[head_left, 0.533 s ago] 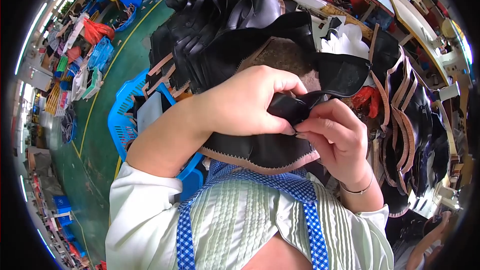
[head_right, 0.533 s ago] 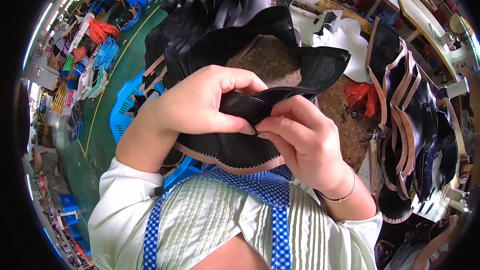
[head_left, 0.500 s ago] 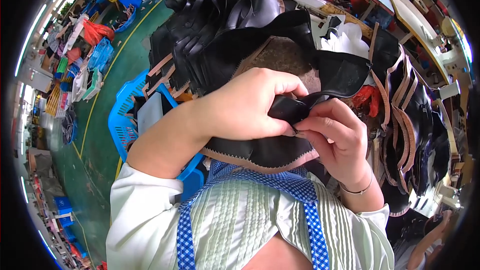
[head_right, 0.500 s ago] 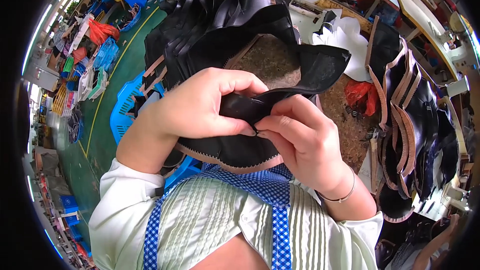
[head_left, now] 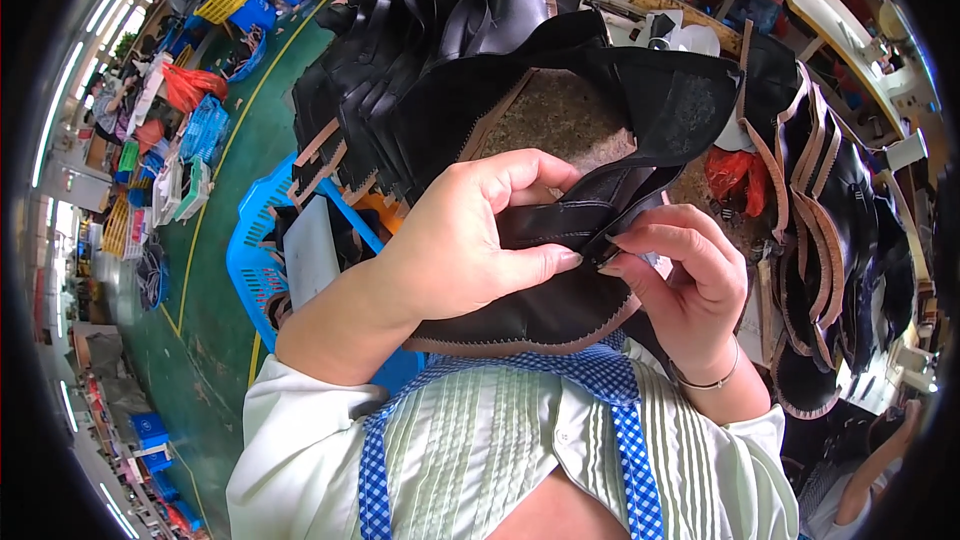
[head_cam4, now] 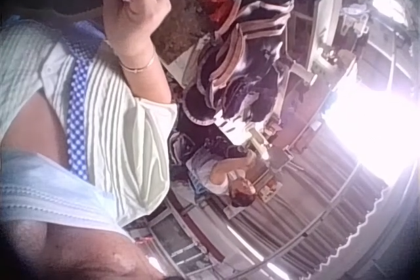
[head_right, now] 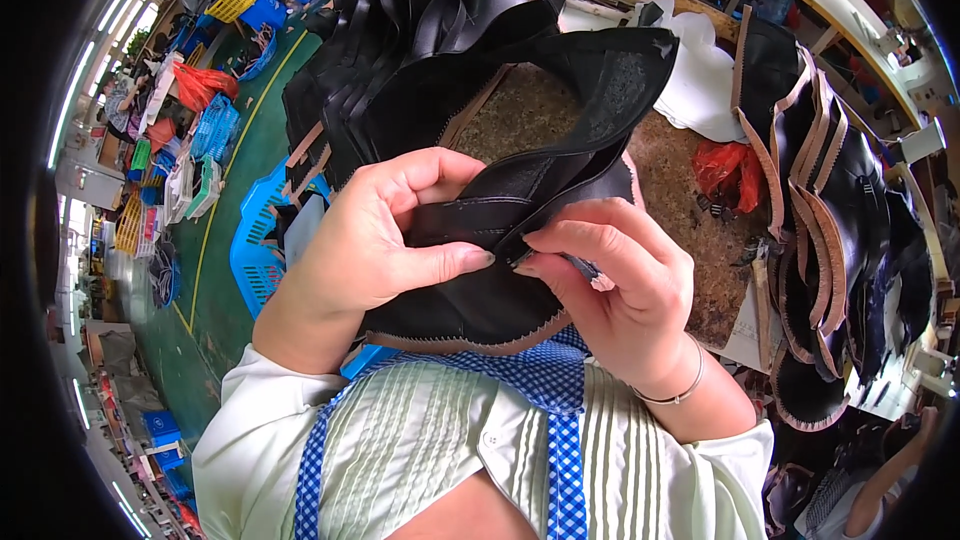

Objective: Assembling buckles or fasteners onto leather shoe parts in a factory setting.

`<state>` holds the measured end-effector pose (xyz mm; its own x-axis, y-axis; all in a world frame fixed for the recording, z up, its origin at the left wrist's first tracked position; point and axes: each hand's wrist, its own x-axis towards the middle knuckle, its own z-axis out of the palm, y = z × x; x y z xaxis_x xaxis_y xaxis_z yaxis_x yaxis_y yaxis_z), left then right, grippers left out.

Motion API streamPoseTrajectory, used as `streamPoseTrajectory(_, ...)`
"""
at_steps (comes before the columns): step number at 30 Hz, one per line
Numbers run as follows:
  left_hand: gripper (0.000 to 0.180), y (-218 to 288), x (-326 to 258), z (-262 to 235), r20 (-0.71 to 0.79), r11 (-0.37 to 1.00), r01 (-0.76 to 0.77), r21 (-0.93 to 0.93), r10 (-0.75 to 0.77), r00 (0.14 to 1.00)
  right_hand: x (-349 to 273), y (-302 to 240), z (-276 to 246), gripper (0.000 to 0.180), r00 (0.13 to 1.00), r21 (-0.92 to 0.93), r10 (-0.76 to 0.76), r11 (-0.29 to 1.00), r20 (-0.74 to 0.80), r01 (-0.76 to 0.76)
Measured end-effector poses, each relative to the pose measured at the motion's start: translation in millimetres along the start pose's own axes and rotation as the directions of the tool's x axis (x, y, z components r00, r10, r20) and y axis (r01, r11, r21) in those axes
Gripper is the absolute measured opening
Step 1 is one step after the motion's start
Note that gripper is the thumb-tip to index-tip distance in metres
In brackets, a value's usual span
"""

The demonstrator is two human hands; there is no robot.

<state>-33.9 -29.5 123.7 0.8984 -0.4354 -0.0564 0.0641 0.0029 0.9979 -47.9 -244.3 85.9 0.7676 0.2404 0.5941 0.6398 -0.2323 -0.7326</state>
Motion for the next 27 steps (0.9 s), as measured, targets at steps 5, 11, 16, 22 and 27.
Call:
streamPoseTrajectory(5,0.041,-6.5,-0.4,0.1,-0.028,0.993,-0.066,0.093,0.069,0.997,0.4,-5.0,4.5,0.027,1.0,-0.087,-0.001,0.996,-0.013,0.0)
streamPoseTrajectory(11,0.032,-11.6,-12.6,15.9,-0.195,0.994,-0.071,0.083,0.086,0.977,-3.6,-13.8,4.4,0.028,1.0,-0.149,0.006,0.989,-0.016,-0.008)
streamPoseTrajectory(16,0.032,-18.4,-18.4,25.2,-0.211,0.985,-0.165,0.052,0.173,0.962,-12.6,-9.1,7.2,0.028,0.993,-0.074,0.002,0.997,-0.119,-0.011)
streamPoseTrajectory(22,0.035,-25.9,-22.8,32.9,-0.276,0.962,-0.237,-0.134,0.193,0.942,-10.3,-12.0,5.0,0.028,0.994,-0.07,0.02,0.997,-0.11,-0.028)
streamPoseTrajectory(27,0.026,-29.3,-25.5,27.3,-0.203,0.974,-0.189,-0.124,0.162,0.966,-10.5,-14.8,1.5,0.027,0.992,-0.045,0.056,0.997,-0.114,-0.062)
